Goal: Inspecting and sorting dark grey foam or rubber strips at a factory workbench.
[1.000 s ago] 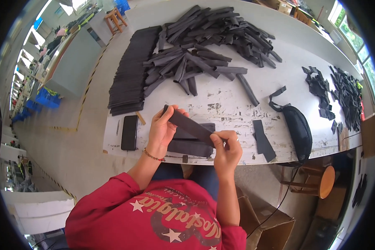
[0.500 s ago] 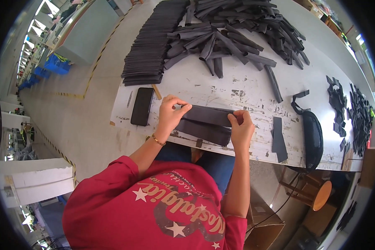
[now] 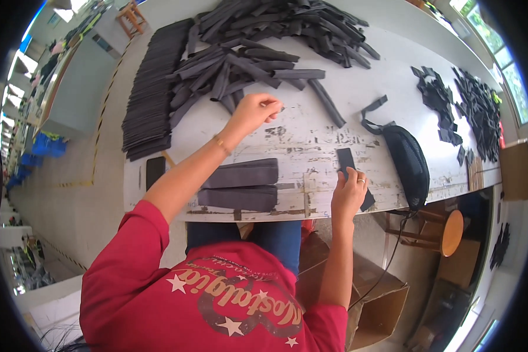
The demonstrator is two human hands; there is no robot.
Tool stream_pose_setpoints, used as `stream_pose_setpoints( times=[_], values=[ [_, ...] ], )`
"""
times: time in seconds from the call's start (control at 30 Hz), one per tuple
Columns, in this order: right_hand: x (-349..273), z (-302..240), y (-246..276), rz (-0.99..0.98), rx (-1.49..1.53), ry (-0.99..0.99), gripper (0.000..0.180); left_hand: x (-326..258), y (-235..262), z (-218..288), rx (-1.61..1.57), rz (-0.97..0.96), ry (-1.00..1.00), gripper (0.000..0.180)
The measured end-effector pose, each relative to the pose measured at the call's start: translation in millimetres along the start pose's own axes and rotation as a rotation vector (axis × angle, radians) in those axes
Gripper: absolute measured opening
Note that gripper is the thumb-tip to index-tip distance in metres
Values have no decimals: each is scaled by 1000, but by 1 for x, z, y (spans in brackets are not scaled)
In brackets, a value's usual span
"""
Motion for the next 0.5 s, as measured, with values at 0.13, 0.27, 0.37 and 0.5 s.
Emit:
stream_pose_setpoints(
  times=[0.13, 0.27, 0.37, 0.5],
  values=[
    [10, 12, -10, -71, -286, 88, 43, 80, -69, -41, -97, 43, 363, 25],
    [15, 22, -37, -333, -470, 1, 42, 106, -126, -52, -150, 83, 523, 28],
    [10, 14, -50, -286, -582, 192, 27, 113, -135, -59, -299, 156, 499, 13],
    [13, 8, -48, -301, -506, 256, 18, 104, -117, -54, -290, 17, 364, 12]
  ],
)
Point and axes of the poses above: each hand's wrist, its own x-axis towards the middle knuckle, its own y-axis out of the back of the hand, z = x × y, the point moved 4 cm from there along x, towards the middle knuckle, and after that the axes turned 7 degrees about y, right-handed, at the moved point
